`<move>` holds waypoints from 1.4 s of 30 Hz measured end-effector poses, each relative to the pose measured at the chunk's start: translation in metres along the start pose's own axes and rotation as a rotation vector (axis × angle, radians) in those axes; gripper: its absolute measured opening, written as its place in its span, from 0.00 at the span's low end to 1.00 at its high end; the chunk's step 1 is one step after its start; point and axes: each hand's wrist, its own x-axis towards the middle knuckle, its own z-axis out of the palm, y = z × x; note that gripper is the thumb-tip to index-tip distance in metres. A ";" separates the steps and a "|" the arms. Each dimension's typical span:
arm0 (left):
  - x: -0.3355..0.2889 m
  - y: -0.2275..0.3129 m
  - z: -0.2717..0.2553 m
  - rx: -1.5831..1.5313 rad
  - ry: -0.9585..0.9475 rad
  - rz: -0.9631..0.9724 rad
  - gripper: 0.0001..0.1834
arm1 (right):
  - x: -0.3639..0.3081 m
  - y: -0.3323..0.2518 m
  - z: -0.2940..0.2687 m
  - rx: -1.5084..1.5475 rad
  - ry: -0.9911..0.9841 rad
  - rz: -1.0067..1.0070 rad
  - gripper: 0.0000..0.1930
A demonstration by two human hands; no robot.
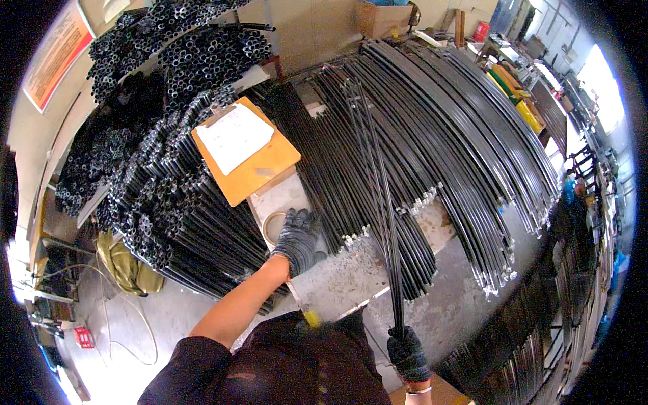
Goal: The person puts on gloves, writes on a small white card using a pen, and then applies adhesive tape to the card before wrapping it around a bundle of metal pipes.
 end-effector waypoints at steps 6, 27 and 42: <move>-0.023 0.000 -0.008 -0.040 0.053 0.051 0.43 | -0.014 0.015 0.010 0.107 0.060 0.018 0.05; -0.119 0.067 -0.175 0.452 0.145 0.580 0.17 | 0.000 -0.077 -0.036 -0.885 -0.361 -0.927 0.17; -0.152 0.235 -0.072 -0.160 -0.119 0.241 0.15 | 0.069 0.027 -0.237 -1.010 1.114 -0.775 0.14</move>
